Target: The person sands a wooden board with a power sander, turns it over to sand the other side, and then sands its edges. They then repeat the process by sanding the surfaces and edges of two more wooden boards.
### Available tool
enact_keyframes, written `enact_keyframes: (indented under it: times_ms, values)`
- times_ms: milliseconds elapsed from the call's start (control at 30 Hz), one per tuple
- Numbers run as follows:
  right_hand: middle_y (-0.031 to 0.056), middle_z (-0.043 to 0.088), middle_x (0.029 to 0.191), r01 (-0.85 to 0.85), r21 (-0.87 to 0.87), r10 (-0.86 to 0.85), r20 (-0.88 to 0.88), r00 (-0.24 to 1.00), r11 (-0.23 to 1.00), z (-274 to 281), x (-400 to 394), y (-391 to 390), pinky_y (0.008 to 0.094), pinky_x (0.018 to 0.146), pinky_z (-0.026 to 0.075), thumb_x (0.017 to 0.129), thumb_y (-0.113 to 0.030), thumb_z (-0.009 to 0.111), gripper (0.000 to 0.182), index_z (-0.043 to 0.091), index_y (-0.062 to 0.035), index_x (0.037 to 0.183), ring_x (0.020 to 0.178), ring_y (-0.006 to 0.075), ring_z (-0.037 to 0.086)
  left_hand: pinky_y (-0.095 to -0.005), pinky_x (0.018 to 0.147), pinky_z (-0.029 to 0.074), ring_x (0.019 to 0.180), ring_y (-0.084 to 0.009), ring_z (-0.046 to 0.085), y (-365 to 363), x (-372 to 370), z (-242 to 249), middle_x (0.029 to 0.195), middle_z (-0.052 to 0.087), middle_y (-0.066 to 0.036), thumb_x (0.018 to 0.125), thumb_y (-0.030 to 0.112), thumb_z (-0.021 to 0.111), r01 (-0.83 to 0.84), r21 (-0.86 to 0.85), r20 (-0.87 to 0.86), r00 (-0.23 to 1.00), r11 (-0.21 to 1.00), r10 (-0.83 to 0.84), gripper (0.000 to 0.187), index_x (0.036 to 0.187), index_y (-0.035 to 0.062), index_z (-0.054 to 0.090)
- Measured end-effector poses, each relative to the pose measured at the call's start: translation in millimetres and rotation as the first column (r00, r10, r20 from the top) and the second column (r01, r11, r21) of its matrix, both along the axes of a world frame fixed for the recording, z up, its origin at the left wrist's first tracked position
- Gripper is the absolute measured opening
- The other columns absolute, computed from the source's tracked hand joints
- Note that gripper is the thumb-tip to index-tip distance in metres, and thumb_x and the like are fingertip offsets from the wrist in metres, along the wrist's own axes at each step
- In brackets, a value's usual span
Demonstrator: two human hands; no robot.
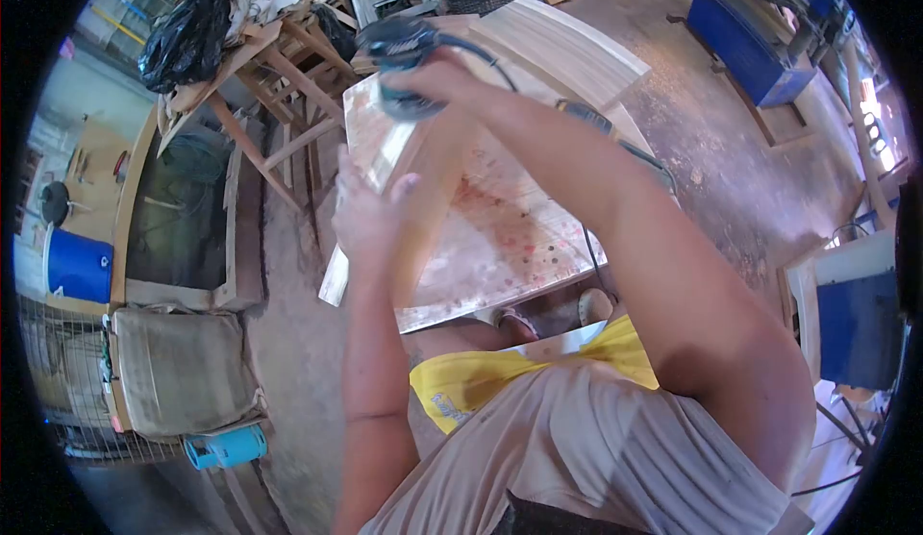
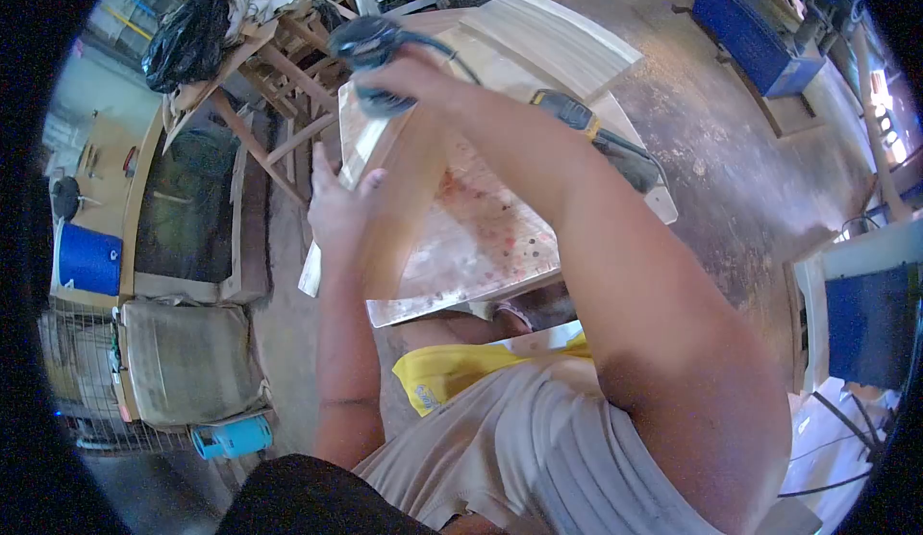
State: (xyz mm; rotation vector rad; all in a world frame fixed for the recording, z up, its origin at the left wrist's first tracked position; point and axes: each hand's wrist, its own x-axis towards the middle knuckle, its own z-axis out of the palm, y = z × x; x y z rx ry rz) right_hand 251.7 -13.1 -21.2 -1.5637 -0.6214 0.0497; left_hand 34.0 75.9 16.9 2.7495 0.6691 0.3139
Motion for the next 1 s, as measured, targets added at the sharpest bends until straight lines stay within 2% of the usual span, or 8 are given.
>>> enact_keyframes:
  times_ms: [67,133,200,300,500,600,733,1000]
  values:
    - [0.0049,0.068,0.102,-0.165,0.049,0.166,-0.020,0.986,0.985,29.5,-62.4,-14.4,0.0307,0.084,0.049,0.074,-0.033,0.075,0.044,0.065,-0.0096,0.110,0.093,0.0132,0.062,-0.0479,0.102,0.037,0.125,-0.0420,0.042,23.8,5.7,-25.8,0.137,0.040,-0.028,0.067,0.060,0.072,0.136,0.108,0.312,0.936,0.985,-0.163,0.110,0.145,0.0015,0.021]
    - [0.0049,0.067,0.105,-0.340,0.067,0.346,-0.101,0.933,0.938,26.6,-83.2,-7.8,0.0302,0.086,0.047,0.080,-0.031,0.071,0.040,0.063,-0.0096,0.113,0.095,0.0134,0.060,-0.0503,0.105,0.031,0.130,-0.0411,0.034,32.9,7.8,-31.7,0.142,0.032,-0.027,0.067,0.060,0.072,0.164,0.137,0.347,0.916,0.977,-0.202,0.112,0.145,0.0018,0.018]
    - [0.0064,0.068,0.104,-0.394,0.104,0.386,0.092,0.918,0.913,25.8,-100.5,0.0,0.0318,0.086,0.047,0.077,-0.033,0.072,0.044,0.063,-0.0103,0.113,0.094,0.0176,0.061,-0.0542,0.111,0.018,0.138,-0.0387,0.024,30.7,6.5,-32.3,0.146,0.027,-0.026,0.064,0.060,0.073,0.183,0.073,0.426,0.883,0.980,-0.196,0.115,0.146,0.0015,0.017]
    - [0.0081,0.068,0.100,-0.148,-0.362,0.231,0.201,0.952,0.921,38.9,-108.1,11.8,0.0338,0.084,0.048,0.074,-0.036,0.072,0.041,0.066,-0.0125,0.108,0.092,0.0195,0.062,-0.0468,0.109,0.026,0.134,-0.0410,0.030,36.2,8.1,-36.3,0.145,0.031,-0.026,0.070,0.050,0.075,0.121,0.199,0.392,0.899,0.972,-0.192,0.105,0.144,-0.0021,0.021]
    - [0.0058,0.069,0.098,-0.170,0.033,0.170,0.007,0.985,0.985,15.4,-54.2,2.5,0.0320,0.082,0.049,0.072,-0.038,0.075,0.042,0.067,-0.0126,0.104,0.089,0.0188,0.064,-0.0451,0.105,0.034,0.129,-0.0397,0.039,32.3,3.8,-33.7,0.141,0.038,-0.025,0.072,0.060,0.069,0.213,0.146,0.317,0.915,0.966,-0.249,0.100,0.141,-0.0011,0.030]
    - [0.0059,0.069,0.102,0.004,-0.063,-0.008,-0.065,0.998,0.998,14.1,-10.7,-12.6,0.0317,0.083,0.049,0.069,-0.040,0.076,0.047,0.067,-0.0127,0.106,0.092,0.0179,0.064,-0.0439,0.095,0.043,0.115,-0.0361,0.054,14.0,5.7,-19.2,0.126,0.055,-0.020,0.068,0.059,0.071,0.084,0.159,0.000,0.996,0.984,-0.085,0.092,0.134,0.0015,0.043]
    - [0.0073,0.068,0.104,0.228,-0.087,-0.217,0.118,0.969,0.970,7.0,40.4,-28.8,0.0328,0.088,0.049,0.068,-0.041,0.077,0.050,0.067,-0.0125,0.107,0.095,0.0198,0.064,-0.0457,0.095,0.042,0.114,-0.0375,0.054,12.4,6.4,-14.8,0.124,0.056,-0.021,0.070,0.065,0.066,0.094,0.184,-0.032,0.995,0.978,-0.090,0.091,0.134,0.0042,0.044]
    - [0.0093,0.067,0.109,0.213,-0.117,-0.197,0.135,0.971,0.970,10.0,45.6,-32.5,0.0347,0.087,0.049,0.066,-0.044,0.077,0.056,0.066,-0.0113,0.110,0.099,0.0214,0.064,-0.0448,0.094,0.044,0.112,-0.0342,0.057,14.1,6.4,-18.3,0.122,0.059,-0.018,0.070,0.059,0.070,0.109,0.216,-0.025,0.994,0.970,-0.106,0.085,0.132,0.0052,0.046]
